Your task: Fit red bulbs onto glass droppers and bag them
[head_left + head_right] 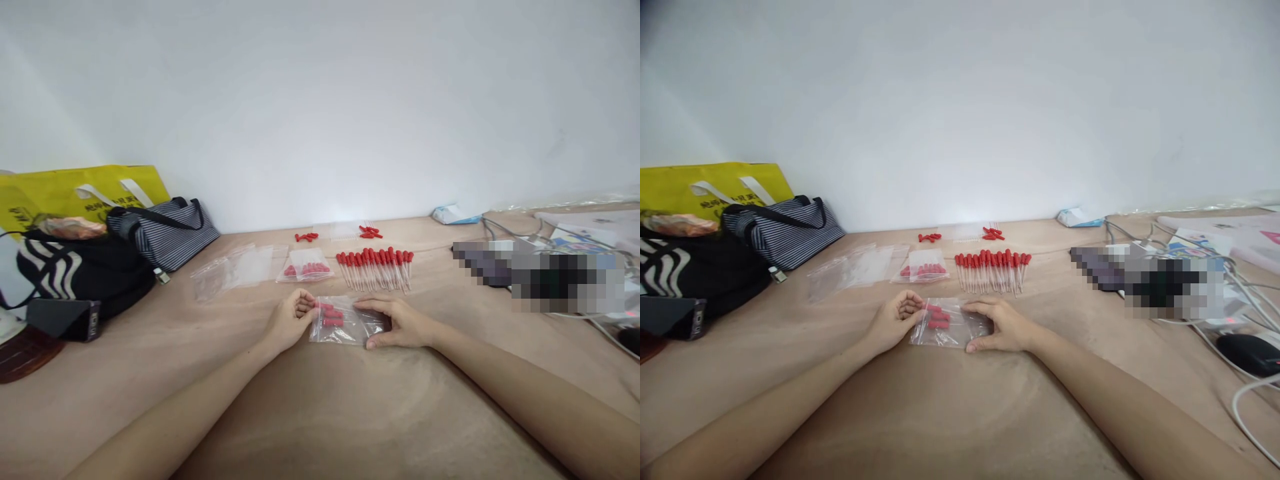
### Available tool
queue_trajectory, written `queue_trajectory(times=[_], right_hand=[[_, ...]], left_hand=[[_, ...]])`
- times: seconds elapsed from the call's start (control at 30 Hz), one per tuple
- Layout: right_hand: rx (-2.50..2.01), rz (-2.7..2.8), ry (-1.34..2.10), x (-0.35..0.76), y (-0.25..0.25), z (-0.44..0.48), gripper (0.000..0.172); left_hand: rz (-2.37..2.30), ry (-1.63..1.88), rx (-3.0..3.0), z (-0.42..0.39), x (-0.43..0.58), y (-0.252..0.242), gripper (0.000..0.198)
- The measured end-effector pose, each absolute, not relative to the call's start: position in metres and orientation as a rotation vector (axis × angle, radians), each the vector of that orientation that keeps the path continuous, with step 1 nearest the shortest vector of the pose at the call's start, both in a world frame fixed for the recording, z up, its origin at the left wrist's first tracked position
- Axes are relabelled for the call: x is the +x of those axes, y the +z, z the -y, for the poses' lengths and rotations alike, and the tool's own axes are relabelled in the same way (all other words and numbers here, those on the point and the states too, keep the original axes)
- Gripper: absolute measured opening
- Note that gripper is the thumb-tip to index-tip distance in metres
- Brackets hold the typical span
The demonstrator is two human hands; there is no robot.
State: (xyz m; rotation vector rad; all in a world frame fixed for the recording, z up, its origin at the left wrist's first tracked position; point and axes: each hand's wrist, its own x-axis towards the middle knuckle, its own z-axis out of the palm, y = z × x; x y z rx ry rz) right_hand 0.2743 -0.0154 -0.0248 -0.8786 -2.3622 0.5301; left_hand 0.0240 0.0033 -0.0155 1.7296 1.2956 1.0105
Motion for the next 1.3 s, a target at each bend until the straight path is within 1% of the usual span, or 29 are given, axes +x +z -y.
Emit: queue_trajectory(times=[0.17, 0.37, 0.53, 0.57, 0.73, 0.83, 0.9, 1.03, 1.13, 1.2, 1.3], right_hand=[[-0.890, 2.345, 0.389, 0.275, -0.028, 0.017, 0.067], [-0.943, 2.342, 0.271, 0.279, -0.028, 0.020, 0.056], [-0.975, 2.349, 0.270, 0.281, -0.028, 0.020, 0.056], [-0.978, 2.353, 0.272, 0.281, -0.027, 0.020, 0.056], [-0.984, 2.356, 0.299, 0.279, -0.026, 0.021, 0.053], [-0.965, 2.352, 0.318, 0.279, -0.026, 0.020, 0.054], [-0.943, 2.346, 0.344, 0.279, -0.026, 0.019, 0.056], [-0.927, 2.325, 0.410, 0.278, -0.027, 0.017, 0.057], [-0.931, 2.317, 0.412, 0.277, -0.027, 0.017, 0.057], [-0.916, 2.325, 0.397, 0.279, -0.027, 0.017, 0.056], [-0.896, 2.358, 0.389, 0.282, -0.024, 0.017, 0.052]], left_hand=[[-1.367, 0.943, 1.806, -0.002, 0.027, -0.013, 0.020], [-1.425, 0.807, 1.974, 0.006, 0.026, -0.015, 0.029], [-1.302, 0.665, 2.161, 0.007, 0.020, -0.013, 0.017], [-1.281, 0.636, 2.199, 0.007, 0.019, -0.012, 0.017], [-1.262, 0.520, 2.360, 0.010, 0.018, -0.010, 0.027], [-1.167, 0.499, 2.447, 0.010, 0.019, -0.009, 0.038], [-1.117, 0.485, 2.476, 0.011, 0.020, -0.007, 0.039], [-1.134, 0.387, 2.466, 0.013, 0.024, 0.000, 0.039], [-1.177, 0.337, 2.454, 0.016, 0.024, 0.003, 0.034], [-1.225, 0.365, 2.440, 0.016, 0.022, 0.002, 0.031], [-1.287, 0.512, 2.381, 0.012, 0.013, -0.003, 0.026]])
